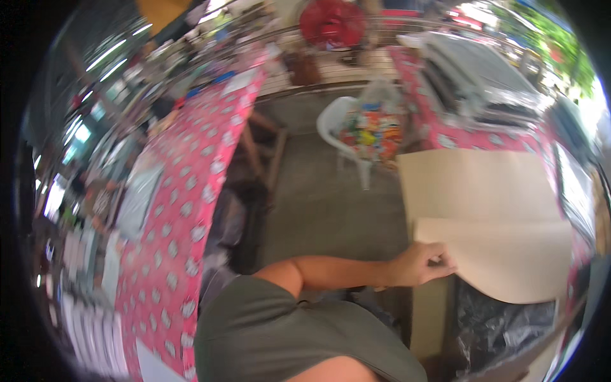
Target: The person wraps a flat item inside a large sheet of brown paper, securing the folds with tape, and then takes another item from a stack to repeat the process.
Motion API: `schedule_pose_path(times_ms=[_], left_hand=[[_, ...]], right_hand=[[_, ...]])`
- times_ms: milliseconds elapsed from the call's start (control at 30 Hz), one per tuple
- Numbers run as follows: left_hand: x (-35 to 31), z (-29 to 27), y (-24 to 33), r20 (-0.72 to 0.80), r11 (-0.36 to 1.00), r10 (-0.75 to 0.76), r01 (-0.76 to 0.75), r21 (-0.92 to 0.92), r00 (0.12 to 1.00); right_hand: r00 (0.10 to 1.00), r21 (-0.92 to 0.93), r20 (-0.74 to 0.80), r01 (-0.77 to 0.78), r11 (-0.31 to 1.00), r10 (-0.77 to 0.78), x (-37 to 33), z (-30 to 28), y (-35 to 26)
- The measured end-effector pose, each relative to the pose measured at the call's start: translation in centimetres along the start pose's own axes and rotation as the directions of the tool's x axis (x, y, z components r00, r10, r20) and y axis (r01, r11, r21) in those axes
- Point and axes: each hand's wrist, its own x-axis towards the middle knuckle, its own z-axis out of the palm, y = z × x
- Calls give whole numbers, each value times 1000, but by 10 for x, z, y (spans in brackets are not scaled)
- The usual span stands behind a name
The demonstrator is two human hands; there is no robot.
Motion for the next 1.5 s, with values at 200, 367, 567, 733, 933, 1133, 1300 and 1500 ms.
schedule_pose_path(times_ms=[200,367,567,733,933,1133,1300,1500], left_hand=[[-52,1,48,-272,941,337,-309,141,902],[-147,-6,162,-324,553,833,-641,532,449],[-269,64,311,238,-226,969,-652,724,-72],[-252,103,365,757,-808,508,79,584,-410],[-295,129,377,867,-892,450,-54,449,-212],[-329,149,381,896,-927,374,-121,355,-237],[-279,106,282,64,-57,998,-424,904,3],[-155,66,106,-638,676,-185,-375,-635,747]], right_hand=[[968,111,125,202,973,-216,12,5,8],[941,241,132,274,931,-311,22,-1,13],[909,326,114,346,879,-400,22,-9,-1],[894,378,85,379,844,-440,28,-8,-2],[872,428,26,433,794,-489,35,-12,-6],[858,464,-19,463,756,-514,48,-15,-7],[822,498,-109,532,685,-559,48,6,18],[794,360,-219,607,709,-568,36,-24,-28]])
